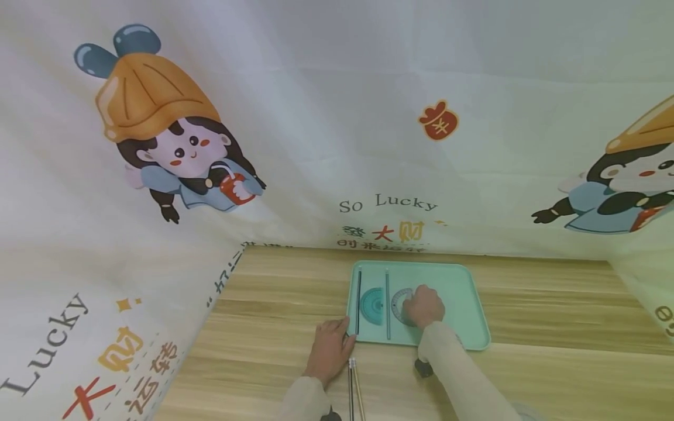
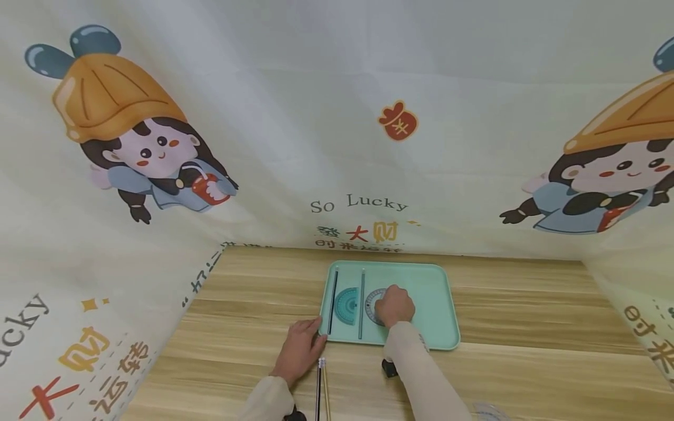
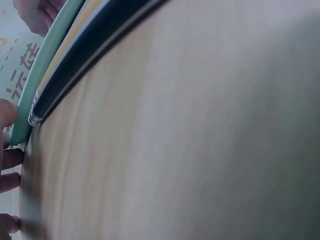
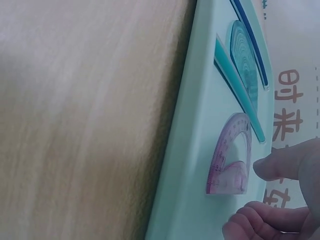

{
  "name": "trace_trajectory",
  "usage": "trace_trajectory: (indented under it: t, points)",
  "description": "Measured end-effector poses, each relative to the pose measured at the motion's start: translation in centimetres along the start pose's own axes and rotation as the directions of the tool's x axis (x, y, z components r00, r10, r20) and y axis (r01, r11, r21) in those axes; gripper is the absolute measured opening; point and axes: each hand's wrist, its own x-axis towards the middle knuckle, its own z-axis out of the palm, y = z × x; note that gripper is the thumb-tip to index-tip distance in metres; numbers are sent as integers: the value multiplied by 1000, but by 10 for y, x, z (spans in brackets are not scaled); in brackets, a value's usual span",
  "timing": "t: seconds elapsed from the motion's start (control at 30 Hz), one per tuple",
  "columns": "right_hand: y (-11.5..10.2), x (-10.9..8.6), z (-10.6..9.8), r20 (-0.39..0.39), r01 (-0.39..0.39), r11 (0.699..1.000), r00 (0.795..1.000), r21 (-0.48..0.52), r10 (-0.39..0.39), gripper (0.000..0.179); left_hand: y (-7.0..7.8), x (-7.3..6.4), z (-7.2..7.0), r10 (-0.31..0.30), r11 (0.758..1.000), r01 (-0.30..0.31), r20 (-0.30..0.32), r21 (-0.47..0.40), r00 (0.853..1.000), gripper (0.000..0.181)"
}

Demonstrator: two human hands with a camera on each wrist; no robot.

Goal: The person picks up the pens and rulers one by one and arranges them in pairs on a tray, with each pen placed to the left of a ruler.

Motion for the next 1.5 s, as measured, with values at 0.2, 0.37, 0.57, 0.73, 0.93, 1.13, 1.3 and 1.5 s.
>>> trace_trajectory:
  t: [0.2, 0.37, 0.57, 0.73, 0.93, 1.13, 1.3, 1.5]
  points:
    - [1, -3, -3, -16, 6, 1000, 1000, -4, -6, 21, 0, 0, 2, 4, 1000, -4, -9, -7, 1000, 45]
    - [1, -5, -4, -32, 15, 1000, 999, -2, -15, 20, 0, 0, 2, 7, 1000, -7, -16, 0, 1000, 45]
    - [-2, -9, -8, -37, 46, 999, 998, 4, -46, 17, -1, -1, 2, -3, 1000, 2, -20, -10, 1000, 45]
    - [-2, -14, -8, -57, 95, 995, 994, -13, -96, 16, 0, -2, 1, -13, 1000, 13, -12, -14, 1000, 45]
    - [0, -19, -7, -78, 117, 993, 990, -25, -118, 17, -2, -2, 2, -1, 1000, 1, -30, -3, 1000, 44]
    - [5, -28, -9, -64, 119, 993, 991, -18, -120, 33, -2, -2, 3, 9, 1000, -9, -25, -5, 1000, 44]
    - [7, -35, -9, -58, 131, 991, 990, -15, -131, 34, -2, -1, 3, 17, 1000, -17, -34, -2, 999, 44]
    - [6, -46, -10, -63, 130, 991, 989, -8, -130, 31, 0, -1, 3, 25, 1000, -25, -35, 3, 999, 44]
